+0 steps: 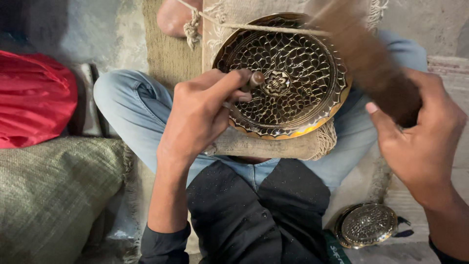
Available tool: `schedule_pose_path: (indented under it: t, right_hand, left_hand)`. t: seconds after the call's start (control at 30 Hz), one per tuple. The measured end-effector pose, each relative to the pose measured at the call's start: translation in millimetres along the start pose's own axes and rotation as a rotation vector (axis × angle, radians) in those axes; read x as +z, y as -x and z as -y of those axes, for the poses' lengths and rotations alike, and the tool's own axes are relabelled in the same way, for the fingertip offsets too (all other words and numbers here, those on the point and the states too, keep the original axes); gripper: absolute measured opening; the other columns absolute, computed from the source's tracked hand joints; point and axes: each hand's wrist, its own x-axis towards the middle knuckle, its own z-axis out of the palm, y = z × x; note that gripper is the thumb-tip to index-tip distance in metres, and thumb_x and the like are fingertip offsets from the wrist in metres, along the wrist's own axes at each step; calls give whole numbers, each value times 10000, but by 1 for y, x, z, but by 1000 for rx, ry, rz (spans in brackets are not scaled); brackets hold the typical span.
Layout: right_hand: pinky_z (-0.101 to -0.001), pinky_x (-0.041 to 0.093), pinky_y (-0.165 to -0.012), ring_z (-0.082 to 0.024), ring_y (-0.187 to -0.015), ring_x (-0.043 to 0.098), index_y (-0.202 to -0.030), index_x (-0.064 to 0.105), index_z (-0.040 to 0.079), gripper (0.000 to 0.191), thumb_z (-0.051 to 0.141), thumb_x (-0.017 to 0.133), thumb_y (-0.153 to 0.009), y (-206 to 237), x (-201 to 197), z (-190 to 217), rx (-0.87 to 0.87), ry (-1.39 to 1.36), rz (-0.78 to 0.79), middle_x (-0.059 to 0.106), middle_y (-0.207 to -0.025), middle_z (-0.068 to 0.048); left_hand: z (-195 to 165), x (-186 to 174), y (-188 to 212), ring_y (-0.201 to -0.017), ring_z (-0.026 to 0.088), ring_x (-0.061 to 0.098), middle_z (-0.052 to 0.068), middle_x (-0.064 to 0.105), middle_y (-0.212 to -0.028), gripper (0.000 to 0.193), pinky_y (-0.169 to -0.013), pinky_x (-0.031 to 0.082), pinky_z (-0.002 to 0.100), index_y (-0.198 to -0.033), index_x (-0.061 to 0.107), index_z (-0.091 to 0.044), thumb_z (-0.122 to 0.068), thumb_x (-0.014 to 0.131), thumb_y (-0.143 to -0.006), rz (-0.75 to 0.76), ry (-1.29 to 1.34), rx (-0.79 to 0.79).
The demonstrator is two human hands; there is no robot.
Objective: The person sits cross-legged on the floor with a decorative brass plate resting on a cloth pad on their lap. They hold a small punch against the plate's surface with one hand and strike it with a wooden mallet held in the other hand, repositioning the punch repeatedly to hammer an ornate pattern into the metal.
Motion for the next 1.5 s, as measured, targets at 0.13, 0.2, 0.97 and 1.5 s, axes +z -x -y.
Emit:
schedule_pose_path:
  t: [0.13, 0.2, 0.97, 1.5]
  right_hand:
    - [-309, 543, -858, -225, -925, 688, -1225, 565, -37, 358, -50, 826, -980, -5, -1, 7, -74, 86, -82, 676, -1024, -173]
    - [-294, 543, -867, -191, -909, 682, -1248, 528, -12, 374, -20, 793, -984, -8, 2, 17, 27, -83, -76, 667, -1016, -130]
    - [-421, 520, -828, -358, -933, 662, -1217, 620, -5, 392, -142, 760, -877, 3, 4, 4, -128, 165, -41, 634, -1038, -179]
    - [-378, 521, -821, -281, -885, 675, -1231, 502, 14, 392, -34, 733, -917, -5, 5, 21, 170, -208, -32, 647, -987, -99]
  left_hand:
    - [2, 0, -1, -884, 305, 705, 135, 680, -970, 475, -776, 552, 400, -1248, 630, -49, 135, 589, -812, -12, 36, 34]
    - [2, 1, 0, -865, 276, 717, 128, 687, -966, 458, -748, 559, 380, -1229, 631, -48, 142, 585, -816, -21, 43, 20]
    - [2, 2, 0, -853, 228, 745, 111, 681, -915, 498, -716, 570, 350, -1222, 638, -38, 166, 614, -768, -8, 33, -5]
    - [3, -1, 0, -879, 241, 739, 102, 688, -937, 477, -743, 566, 351, -1208, 628, -47, 144, 595, -772, 15, 45, 12]
